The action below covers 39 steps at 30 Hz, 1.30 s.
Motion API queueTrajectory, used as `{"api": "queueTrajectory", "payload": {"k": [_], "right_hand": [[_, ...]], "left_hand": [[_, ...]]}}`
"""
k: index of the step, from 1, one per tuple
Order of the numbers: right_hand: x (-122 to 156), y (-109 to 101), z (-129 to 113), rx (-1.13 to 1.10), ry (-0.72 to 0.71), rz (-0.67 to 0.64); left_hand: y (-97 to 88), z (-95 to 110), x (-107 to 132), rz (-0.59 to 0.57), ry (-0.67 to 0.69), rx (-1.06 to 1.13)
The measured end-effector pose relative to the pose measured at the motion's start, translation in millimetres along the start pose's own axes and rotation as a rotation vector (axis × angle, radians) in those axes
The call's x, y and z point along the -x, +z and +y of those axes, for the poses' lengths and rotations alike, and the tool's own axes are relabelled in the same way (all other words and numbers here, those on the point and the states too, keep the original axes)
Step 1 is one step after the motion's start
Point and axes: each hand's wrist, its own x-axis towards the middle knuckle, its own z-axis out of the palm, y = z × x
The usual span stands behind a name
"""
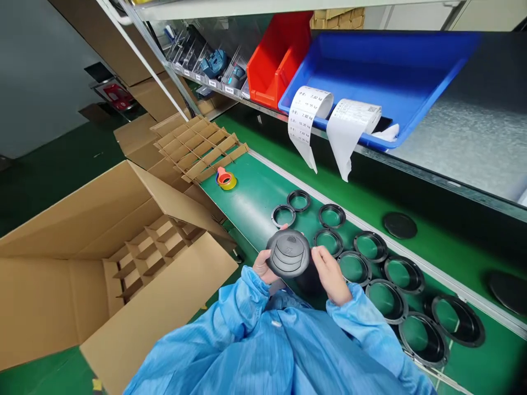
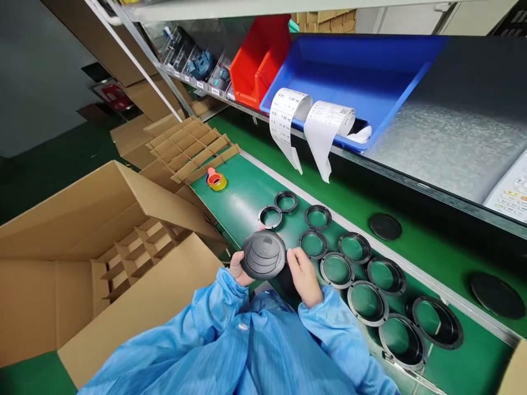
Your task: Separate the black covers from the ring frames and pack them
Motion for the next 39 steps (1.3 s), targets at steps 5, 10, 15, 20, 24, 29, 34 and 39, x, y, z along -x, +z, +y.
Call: {"api": "queueTrajectory", "payload": {"k": [5, 10, 15, 20, 24, 29, 34, 39], "right_hand": [[13.6, -6.5, -18.2, 0.469, -0.57, 0.082], [25.2, 3.5, -17.2, 0.698, -0.692, 0.034], [18.6, 9.7, -8.7, 0.74, -0.678, -0.049], [2.8, 19.0, -11.7, 0.681, -0.667, -0.171], [-8.5, 28.7, -11.8, 0.65, -0.636, -0.194], [-16.8, 38.6, -3.4, 0.607, -0.533, -0.2], [-20.5, 48.5, -1.8, 0.511, -0.477, -0.171], [-28.3, 65.5, -6.6, 0.456, -0.446, -0.149]], "left_hand": [[16.5, -9.0, 19.3, 0.004, 0.088, 0.067], [24.9, -12.2, 34.6, 0.008, 0.11, 0.061], [22.4, -12.0, 43.5, 0.029, 0.072, 0.054], [19.2, -8.8, 48.0, 0.037, 0.036, 0.103], [12.9, -4.7, 46.5, 0.06, 0.053, 0.135], [4.1, 2.0, 40.7, 0.094, 0.034, 0.114], [-2.3, 13.6, 34.5, 0.082, 0.01, 0.154], [-15.3, 30.4, 30.5, 0.08, -0.002, 0.172]]}}
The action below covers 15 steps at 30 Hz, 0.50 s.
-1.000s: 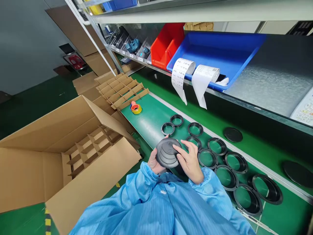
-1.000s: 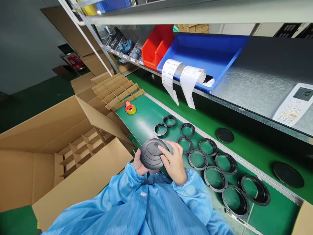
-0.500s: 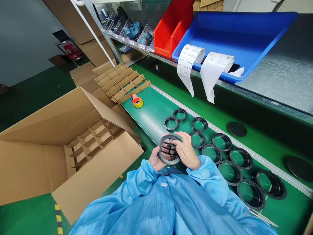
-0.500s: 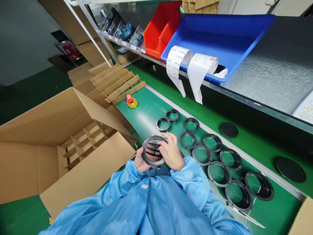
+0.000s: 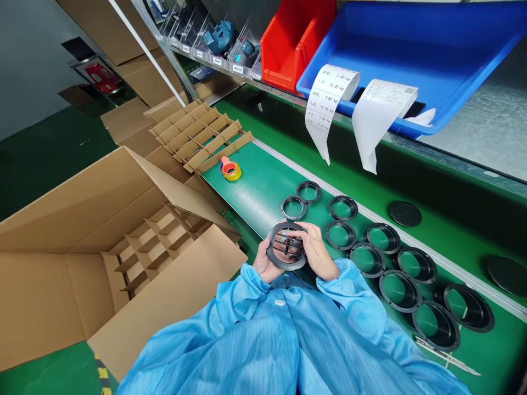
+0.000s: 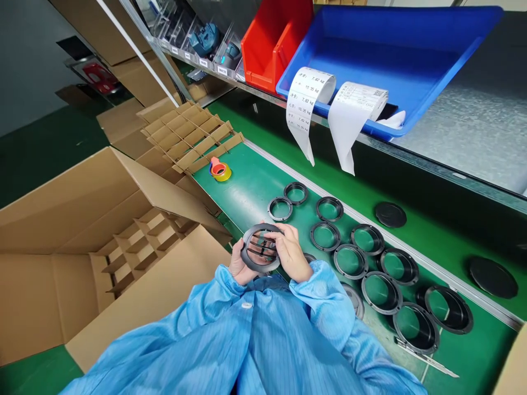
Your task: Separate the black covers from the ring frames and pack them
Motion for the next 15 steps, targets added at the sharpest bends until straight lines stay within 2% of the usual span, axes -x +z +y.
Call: {"api": "queueTrajectory", "payload": {"k": [8, 15], "right_hand": [[-23.5, 22.0, -2.2, -0.042, 0.048, -0.015], [-36.2, 29.6, 0.9, -0.06, 0.056, -0.022]], "left_hand": [[-10.5, 27.5, -6.0, 0.043, -0.001, -0.028], [-20.8, 43.6, -13.4, 0.045, 0.015, -0.044]]}}
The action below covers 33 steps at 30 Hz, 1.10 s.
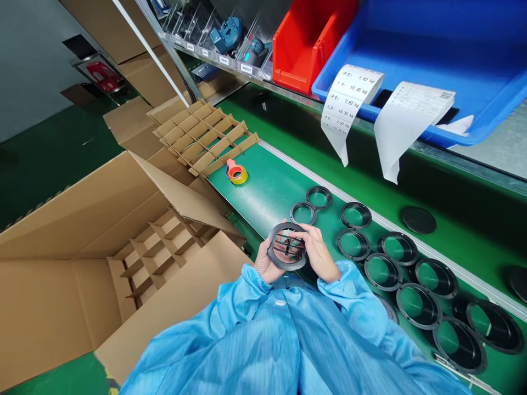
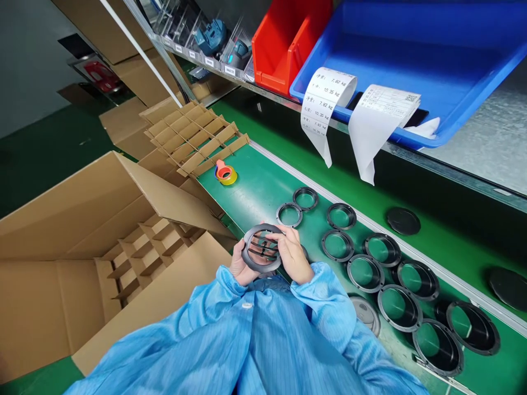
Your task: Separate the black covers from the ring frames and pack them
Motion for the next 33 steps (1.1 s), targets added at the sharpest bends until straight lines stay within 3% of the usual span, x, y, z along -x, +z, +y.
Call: {"api": "queueTrajectory", "payload": {"k": [8, 11, 14, 16, 19, 23, 25, 29, 33], "right_hand": [[-7.3, -3.9, -4.0, 0.03, -0.004, 0.027], [-4.8, 0.8, -2.5, 0.187, -0.071, 0.023], [3.2, 11.3, 6.8, 0.408, -0.18, -0.127], [8.4, 17.8, 18.7, 0.472, -0.178, -0.237], [8.3, 22.4, 40.9, 0.421, -0.038, -0.322], [-16.5, 19.7, 65.9, 0.318, 0.08, -0.436], [-38.1, 15.6, 77.8, 0.372, 0.062, -0.381], [-82.4, 8.5, 109.5, 0.702, 0.115, -0.056], [-101.6, 17.8, 140.1, 0.867, 0.071, -0.084]], "left_hand": [[2.3, 13.8, -6.6, -0.003, -0.005, 0.02], [-0.1, 14.2, -14.8, 0.041, -0.006, 0.049], [-10.3, 10.3, -24.2, 0.189, -0.03, 0.087], [-18.8, 5.8, -29.0, 0.282, -0.117, 0.091], [-26.7, -1.4, -35.3, 0.309, -0.259, 0.074], [-24.1, -4.2, -49.3, 0.293, -0.287, 0.071], [-23.0, -1.1, -58.7, 0.34, -0.288, 0.034], [-34.9, 8.5, -72.3, 0.55, -0.267, -0.084], [-60.0, 16.6, -69.6, 0.636, -0.282, -0.055]]}}
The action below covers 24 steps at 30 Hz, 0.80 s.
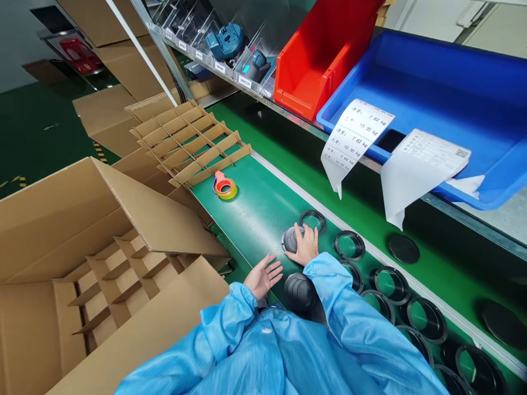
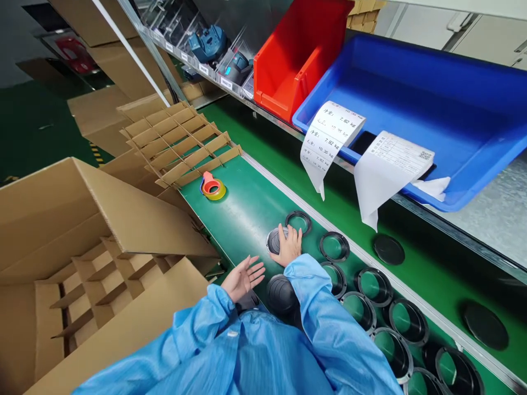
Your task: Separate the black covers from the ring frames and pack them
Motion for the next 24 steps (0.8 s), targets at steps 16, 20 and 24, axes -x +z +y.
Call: {"api": "queueTrajectory", "payload": {"k": [16, 20, 24], "right_hand": [[-16.6, 29.5, -56.7, -0.168, -0.155, -0.193], [-26.3, -11.4, 13.1, -0.337, 0.106, 0.011], [1.7, -98.3, 144.7, -0.789, 1.012, 0.558]], "left_hand": [[-27.9, 22.9, -2.5, 0.356, 0.019, -0.067], [-9.5, 31.6, -5.7, 0.333, 0.039, -0.134], [-5.4, 37.6, -5.9, 0.358, 0.063, -0.169]]}}
